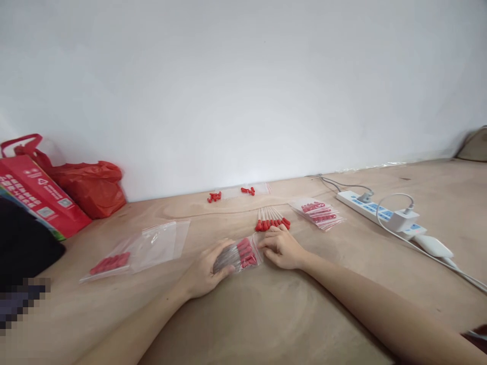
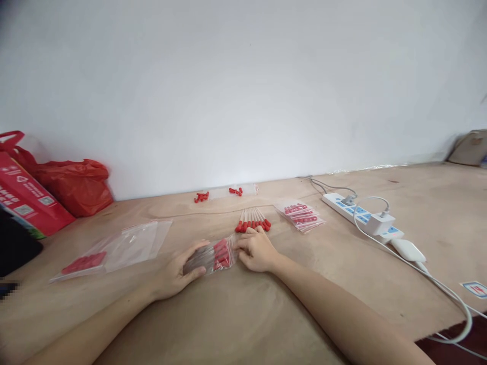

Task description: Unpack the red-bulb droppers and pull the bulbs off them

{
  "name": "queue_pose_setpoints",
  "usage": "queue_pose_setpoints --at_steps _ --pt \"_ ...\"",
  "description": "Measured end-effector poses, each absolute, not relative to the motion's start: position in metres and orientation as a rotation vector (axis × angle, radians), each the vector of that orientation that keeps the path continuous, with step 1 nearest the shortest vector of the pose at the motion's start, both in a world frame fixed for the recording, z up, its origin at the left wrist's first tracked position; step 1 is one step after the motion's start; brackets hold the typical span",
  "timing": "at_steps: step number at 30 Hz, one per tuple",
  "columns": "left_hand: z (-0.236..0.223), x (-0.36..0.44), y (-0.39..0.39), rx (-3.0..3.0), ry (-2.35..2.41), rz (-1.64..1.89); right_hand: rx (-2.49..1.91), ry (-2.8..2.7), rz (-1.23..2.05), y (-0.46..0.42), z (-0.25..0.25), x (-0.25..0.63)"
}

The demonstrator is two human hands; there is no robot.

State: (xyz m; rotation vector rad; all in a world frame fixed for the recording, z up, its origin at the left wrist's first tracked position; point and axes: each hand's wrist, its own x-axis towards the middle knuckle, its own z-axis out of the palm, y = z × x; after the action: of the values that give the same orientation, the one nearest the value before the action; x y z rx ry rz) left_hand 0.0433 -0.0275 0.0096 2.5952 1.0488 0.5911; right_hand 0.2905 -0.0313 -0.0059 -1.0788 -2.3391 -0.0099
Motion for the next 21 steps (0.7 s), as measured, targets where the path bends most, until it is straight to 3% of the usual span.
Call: queue_pose_setpoints --at_steps 9,21 --pt "0.002 0.041 -0.032 2.448 1.172 0.599 -1.083 -2.242 0.327 -0.026 -0.008 0.282" --pt "0.006 0.046 -0.037 2.498 1.199 0.639 -1.072 -2.211 0.39 -0.024 -0.01 0.273"
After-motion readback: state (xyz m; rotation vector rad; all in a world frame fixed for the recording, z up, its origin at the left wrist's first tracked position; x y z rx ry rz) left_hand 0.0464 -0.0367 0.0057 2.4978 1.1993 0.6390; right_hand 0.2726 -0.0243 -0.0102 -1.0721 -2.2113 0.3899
